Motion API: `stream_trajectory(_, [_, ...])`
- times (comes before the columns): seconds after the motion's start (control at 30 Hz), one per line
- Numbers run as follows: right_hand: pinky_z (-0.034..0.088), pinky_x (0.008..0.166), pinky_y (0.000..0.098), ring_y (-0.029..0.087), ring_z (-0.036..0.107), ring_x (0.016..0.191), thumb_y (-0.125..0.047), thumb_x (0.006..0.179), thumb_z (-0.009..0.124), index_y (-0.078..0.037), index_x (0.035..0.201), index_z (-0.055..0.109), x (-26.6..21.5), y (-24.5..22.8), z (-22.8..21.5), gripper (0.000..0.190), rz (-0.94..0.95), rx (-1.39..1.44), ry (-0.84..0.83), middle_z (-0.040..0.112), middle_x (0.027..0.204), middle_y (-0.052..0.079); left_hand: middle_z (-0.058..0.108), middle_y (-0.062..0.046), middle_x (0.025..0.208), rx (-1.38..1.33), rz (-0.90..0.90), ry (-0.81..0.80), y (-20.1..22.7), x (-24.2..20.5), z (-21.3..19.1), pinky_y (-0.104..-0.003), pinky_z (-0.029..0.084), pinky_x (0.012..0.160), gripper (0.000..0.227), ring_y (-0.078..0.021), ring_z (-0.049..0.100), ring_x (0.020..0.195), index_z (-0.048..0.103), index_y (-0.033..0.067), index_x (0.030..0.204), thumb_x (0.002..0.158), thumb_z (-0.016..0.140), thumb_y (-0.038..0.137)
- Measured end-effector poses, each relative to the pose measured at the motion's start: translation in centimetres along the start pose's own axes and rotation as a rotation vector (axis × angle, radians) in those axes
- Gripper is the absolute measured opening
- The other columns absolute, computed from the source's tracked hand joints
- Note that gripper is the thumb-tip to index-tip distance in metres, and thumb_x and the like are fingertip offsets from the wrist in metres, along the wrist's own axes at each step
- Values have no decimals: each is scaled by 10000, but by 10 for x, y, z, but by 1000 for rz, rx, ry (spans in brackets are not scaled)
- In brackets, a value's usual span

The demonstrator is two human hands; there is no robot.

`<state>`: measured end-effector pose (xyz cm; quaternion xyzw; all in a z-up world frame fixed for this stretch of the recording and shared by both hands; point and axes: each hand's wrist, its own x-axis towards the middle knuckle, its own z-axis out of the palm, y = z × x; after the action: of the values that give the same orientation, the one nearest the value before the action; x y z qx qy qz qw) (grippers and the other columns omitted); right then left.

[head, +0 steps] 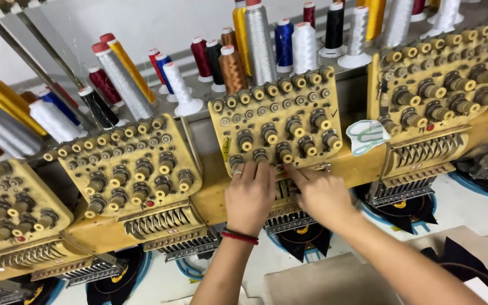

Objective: Threading and setting up an industrial multi-head embroidery machine, including adjusting tension and loading hoops.

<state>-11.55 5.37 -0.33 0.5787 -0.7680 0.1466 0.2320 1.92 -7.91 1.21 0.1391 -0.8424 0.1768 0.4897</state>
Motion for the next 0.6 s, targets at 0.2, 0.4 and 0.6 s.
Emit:
stream_trajectory(0.2, [615,729,388,323,840,931,-88,940,700,-125,1280,830,-8,-34,-20,367,507,951,-13,868,1059,171,711,-48,816,-7,2,-39,9,-1,-16,-285,631,691,50,-235,764,819,781,124,956,957,814,161])
stream_trajectory(0.4, [252,363,244,101,314,394,4,1011,607,57,1443,709,-48,-8,-6,447,1005,2088,-84,420,527,-45,787,-148,1122,-198,117,-108,20,-9,-31,-367,688,755,204,-329,787,1045,765,41,1120,938,709,-33])
stream_trajectory(0.6, [513,721,439,374,697,826,5,849,770,7,1302,736,-161,-34,46,455,1105,1890,-175,773,1058,308,688,-222,1456,-790,-616,-261,77,-61,-47,-466,640,1019,639,-357,736,1278,504,14,1527,1052,617,427])
